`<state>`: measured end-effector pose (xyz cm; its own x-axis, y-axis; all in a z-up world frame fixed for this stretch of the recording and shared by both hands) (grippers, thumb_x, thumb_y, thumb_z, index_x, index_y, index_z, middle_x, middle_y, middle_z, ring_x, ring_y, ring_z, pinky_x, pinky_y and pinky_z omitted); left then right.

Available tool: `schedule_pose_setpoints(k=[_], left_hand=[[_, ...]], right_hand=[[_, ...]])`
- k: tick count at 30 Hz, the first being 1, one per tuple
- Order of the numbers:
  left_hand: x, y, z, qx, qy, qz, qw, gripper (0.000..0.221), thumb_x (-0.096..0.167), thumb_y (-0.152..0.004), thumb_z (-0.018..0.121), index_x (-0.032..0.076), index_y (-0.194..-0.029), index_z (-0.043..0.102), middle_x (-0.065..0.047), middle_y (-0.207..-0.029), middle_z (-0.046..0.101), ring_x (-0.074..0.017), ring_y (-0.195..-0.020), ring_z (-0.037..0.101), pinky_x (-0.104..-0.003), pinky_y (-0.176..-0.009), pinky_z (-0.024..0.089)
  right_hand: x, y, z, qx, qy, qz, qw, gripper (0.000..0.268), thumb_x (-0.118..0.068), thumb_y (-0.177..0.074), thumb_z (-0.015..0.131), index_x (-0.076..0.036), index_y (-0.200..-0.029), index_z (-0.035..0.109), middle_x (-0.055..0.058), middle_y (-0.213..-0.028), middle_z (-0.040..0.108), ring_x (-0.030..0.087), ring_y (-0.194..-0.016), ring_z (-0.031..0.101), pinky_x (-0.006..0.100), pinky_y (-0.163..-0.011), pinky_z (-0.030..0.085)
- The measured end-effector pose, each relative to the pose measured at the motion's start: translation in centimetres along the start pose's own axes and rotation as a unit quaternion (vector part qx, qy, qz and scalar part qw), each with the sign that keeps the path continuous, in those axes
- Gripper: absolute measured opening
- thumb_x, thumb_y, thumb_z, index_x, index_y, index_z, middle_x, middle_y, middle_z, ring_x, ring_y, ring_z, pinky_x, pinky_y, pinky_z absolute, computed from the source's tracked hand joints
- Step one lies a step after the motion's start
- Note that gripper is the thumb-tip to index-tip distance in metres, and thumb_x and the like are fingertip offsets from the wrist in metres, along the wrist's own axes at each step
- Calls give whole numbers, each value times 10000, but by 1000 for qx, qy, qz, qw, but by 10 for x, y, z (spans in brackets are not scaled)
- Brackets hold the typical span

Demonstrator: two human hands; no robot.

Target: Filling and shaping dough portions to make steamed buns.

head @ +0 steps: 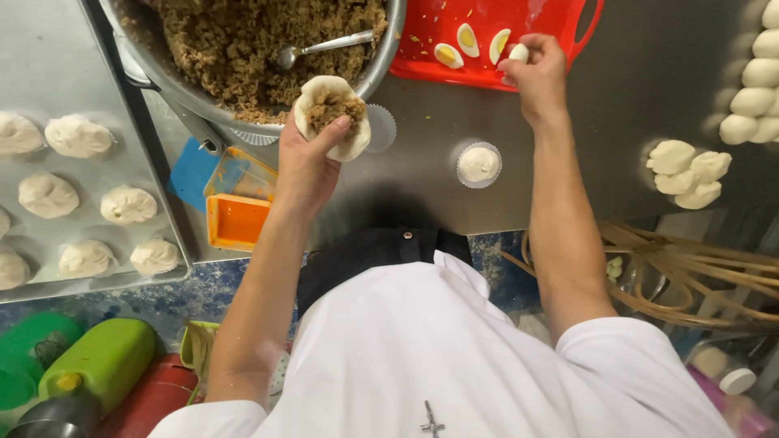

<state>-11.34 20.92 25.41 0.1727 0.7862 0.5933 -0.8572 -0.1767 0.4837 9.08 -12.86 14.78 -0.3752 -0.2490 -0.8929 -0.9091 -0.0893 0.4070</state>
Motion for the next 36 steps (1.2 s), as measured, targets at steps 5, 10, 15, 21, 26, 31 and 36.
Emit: schedule_pose_setpoints(k=[5, 10, 15, 21, 26, 31, 36], left_hand=[[-9, 1, 2, -21, 6, -8, 1000, 490, -23, -935, 723, 19, -1376, 513, -124, -1262, 645, -223, -1181, 667, -384, -1053, 582], [-6, 3, 18, -58, 88, -35, 994, 469, 47, -953, 704, 13, -1378, 510, -138, -1272, 642, -242, -1195, 660, -405, -1057, 573], [-13, -3, 17, -78, 118, -50, 989, 462, 103, -973, 689, 34, -1392, 507, -121, -1277, 641, -249, -1208, 646, -428, -1045, 567], [-27, -10, 8, -65, 49, -29, 996, 501, 68, -986, 689, 63, -1432, 461, -100, -1312, 610, -238, -1242, 619, -433, -1067, 554], [-29, -4, 15, -80, 124, -72, 986, 524, 159, -986, 624, 77, -1470, 437, -114, -1360, 602, -247, -1275, 612, -430, -1105, 522], [-20, 13, 32, -127, 152, -75, 977, 543, 222, -1015, 604, 86, -1506, 416, -110, -1395, 583, -234, -1308, 594, -416, -1141, 494], [-15, 23, 28, -141, 35, 10, 989, 580, 141, -996, 740, 47, -1490, 450, -92, -1340, 589, -187, -1244, 596, -375, -1078, 521]], right_hand=[[-2, 9, -6, -59, -203, 84, 974, 398, 51, -911, 685, 64, -1304, 621, 134, -1072, 708, 162, -866, 687, 257, -702, 562], [-26, 26, 10, -67, -266, 116, 954, 238, -70, -1028, 614, 43, -1237, 605, 197, -1049, 721, 196, -852, 720, 254, -702, 586], [-4, 19, -7, -44, -128, 37, 990, 200, -150, -1110, 620, 19, -1213, 586, 148, -1071, 750, 145, -807, 698, 255, -655, 566], [-113, 105, 55, -71, -10, -65, 995, 214, -186, -1051, 677, -11, -1174, 656, 94, -936, 726, 112, -726, 715, 257, -608, 582], [-131, 157, 102, -79, -13, -107, 991, 203, -194, -1031, 733, 1, -1078, 698, 62, -859, 714, 98, -622, 621, 263, -531, 478], [-161, 193, 140, -93, 66, -183, 976, 217, -140, -1038, 760, 10, -1193, 735, 73, -920, 712, 92, -726, 614, 253, -616, 482], [-207, 230, 160, -124, 236, -312, 912, 265, 1, -1004, 705, 29, -1267, 689, 130, -1075, 709, 137, -817, 701, 260, -658, 551]])
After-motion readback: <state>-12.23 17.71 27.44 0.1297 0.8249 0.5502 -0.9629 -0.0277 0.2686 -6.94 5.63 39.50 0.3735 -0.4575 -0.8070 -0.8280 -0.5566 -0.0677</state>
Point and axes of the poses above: each hand's wrist, its own y-axis away from the middle knuckle, its own z-axis out of the palm, x = y × z, the point moved 5 cm from there along -y, towards the middle knuckle
